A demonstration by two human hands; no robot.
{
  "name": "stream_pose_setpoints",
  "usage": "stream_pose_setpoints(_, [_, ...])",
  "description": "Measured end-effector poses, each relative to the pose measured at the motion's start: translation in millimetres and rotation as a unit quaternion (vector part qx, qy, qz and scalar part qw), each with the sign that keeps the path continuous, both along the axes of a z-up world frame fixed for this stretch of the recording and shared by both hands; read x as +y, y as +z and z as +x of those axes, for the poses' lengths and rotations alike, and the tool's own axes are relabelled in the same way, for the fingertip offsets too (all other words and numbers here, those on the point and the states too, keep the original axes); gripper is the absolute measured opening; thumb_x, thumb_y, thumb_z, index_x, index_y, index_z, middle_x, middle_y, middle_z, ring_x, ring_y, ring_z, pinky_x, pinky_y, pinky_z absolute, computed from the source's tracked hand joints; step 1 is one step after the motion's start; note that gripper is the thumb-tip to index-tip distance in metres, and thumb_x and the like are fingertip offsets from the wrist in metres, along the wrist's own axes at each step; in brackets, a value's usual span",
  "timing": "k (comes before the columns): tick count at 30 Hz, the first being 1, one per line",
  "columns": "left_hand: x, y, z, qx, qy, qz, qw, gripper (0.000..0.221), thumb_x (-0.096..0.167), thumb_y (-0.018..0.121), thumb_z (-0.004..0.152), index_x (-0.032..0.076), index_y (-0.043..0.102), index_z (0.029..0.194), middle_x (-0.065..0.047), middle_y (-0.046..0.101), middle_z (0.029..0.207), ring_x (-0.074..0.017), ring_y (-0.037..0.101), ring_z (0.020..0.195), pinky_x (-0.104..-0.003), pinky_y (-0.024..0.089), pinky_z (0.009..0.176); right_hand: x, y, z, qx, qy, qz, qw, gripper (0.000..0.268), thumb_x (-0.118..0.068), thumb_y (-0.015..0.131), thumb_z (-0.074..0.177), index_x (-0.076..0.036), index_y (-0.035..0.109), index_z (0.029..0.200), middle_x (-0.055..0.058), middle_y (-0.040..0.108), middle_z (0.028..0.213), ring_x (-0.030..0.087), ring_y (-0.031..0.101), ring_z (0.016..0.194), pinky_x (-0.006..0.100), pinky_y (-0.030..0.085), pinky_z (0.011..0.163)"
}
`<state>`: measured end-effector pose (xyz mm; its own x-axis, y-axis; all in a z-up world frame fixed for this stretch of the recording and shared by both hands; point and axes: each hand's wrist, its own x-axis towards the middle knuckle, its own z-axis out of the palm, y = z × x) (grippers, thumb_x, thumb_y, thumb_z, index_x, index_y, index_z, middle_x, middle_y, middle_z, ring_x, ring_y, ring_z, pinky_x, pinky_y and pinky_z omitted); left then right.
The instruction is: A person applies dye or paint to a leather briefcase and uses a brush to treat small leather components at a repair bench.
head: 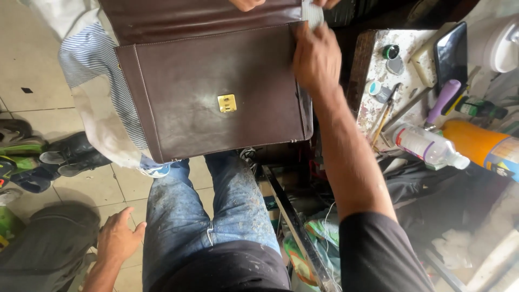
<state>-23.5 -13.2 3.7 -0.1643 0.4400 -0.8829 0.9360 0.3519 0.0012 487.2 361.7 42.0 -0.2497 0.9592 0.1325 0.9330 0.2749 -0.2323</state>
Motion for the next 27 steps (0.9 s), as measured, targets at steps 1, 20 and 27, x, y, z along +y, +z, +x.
stream_pose_setpoints(1, [-9,1,-3,-0.003,-0.003,0.001,1.0,0.064,0.043,0.071,0.085,0.019,0.058,0.143,-0.011,0.068,0.137,-0.0311,0.061,0.129,-0.047,0.049,0.108,-35,7,1,-0.003,-0.003,0.001,1.0,0.021,-0.008,0.046,0.103,-0.002,0.064,0.111,0.02,0.057,0.09,0.039,0.057,0.071,0.048,0.046,0.05])
stream_pose_setpoints(20, [27,1,-1,0.077,0.058,-0.145,0.985,0.069,0.05,0.068,0.084,0.031,0.056,0.149,0.001,0.064,0.149,-0.0315,0.061,0.136,-0.046,0.046,0.112,-54,60,170,-0.078,-0.322,-0.032,0.943,0.029,-0.016,0.072,0.087,-0.021,0.077,0.114,0.007,0.063,0.101,0.028,0.058,0.091,0.047,0.045,0.073])
stream_pose_setpoints(27, [34,7,12,0.082,0.055,-0.166,0.981,0.067,0.049,0.068,0.086,0.029,0.055,0.149,-0.001,0.06,0.154,-0.0332,0.058,0.138,-0.047,0.046,0.113,-53,50,179,-0.101,-0.28,-0.045,0.954,0.029,-0.014,0.072,0.088,-0.019,0.079,0.116,0.007,0.064,0.1,0.028,0.057,0.092,0.048,0.046,0.072])
